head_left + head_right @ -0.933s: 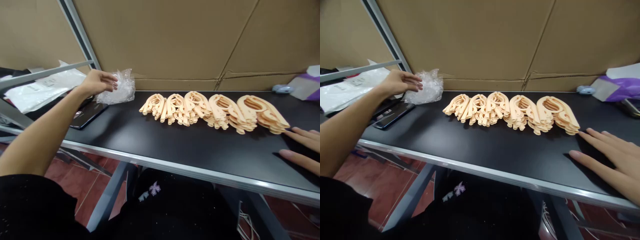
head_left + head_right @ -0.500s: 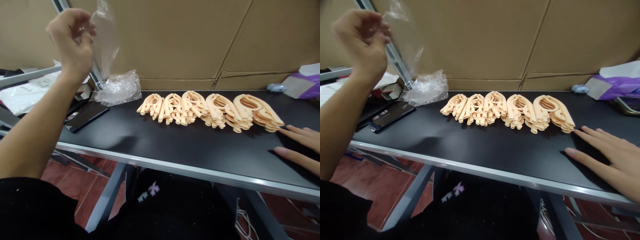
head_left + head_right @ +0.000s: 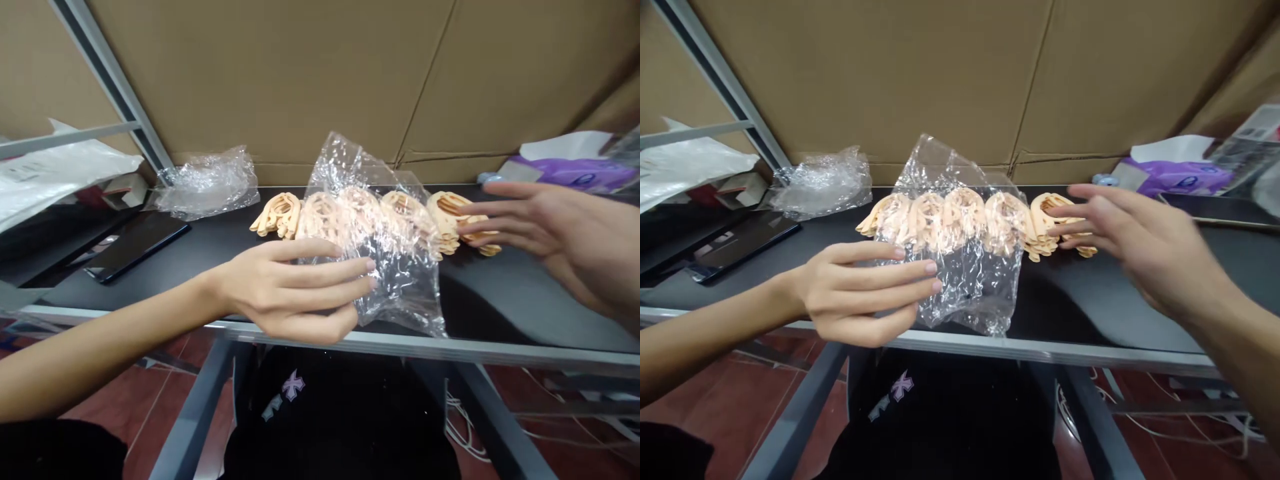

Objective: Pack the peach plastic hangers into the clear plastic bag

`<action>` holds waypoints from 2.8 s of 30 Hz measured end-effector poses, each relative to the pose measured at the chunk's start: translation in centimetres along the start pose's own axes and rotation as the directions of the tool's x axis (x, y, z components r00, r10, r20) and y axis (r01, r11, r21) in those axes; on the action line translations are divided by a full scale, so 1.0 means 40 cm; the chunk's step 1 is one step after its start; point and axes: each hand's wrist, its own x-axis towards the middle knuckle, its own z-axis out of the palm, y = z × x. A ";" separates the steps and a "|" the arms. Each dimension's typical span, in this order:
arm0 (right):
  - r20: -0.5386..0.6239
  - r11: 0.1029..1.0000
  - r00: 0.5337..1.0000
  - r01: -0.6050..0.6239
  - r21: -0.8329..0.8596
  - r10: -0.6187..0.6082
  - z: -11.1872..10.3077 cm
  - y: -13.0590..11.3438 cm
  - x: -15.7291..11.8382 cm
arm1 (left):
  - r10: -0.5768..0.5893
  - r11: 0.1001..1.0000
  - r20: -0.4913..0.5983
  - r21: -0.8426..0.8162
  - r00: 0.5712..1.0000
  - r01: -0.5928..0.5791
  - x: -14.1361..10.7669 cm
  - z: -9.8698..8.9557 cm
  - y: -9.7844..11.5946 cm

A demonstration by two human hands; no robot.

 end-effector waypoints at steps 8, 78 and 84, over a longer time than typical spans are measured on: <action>0.327 0.982 0.926 -0.184 -0.050 0.190 0.142 -0.088 0.134 | 0.060 0.995 -0.157 0.088 0.986 -0.047 -0.046 0.003 -0.022; 0.822 0.527 0.467 0.811 -0.252 -0.326 0.164 -0.036 -0.079 | -0.854 0.493 0.050 -0.238 0.518 0.837 -0.312 0.004 -0.004; 0.836 0.487 0.433 0.840 -0.239 -0.336 0.164 -0.032 -0.080 | -0.907 0.282 0.132 -0.516 0.401 0.809 -0.290 0.001 -0.016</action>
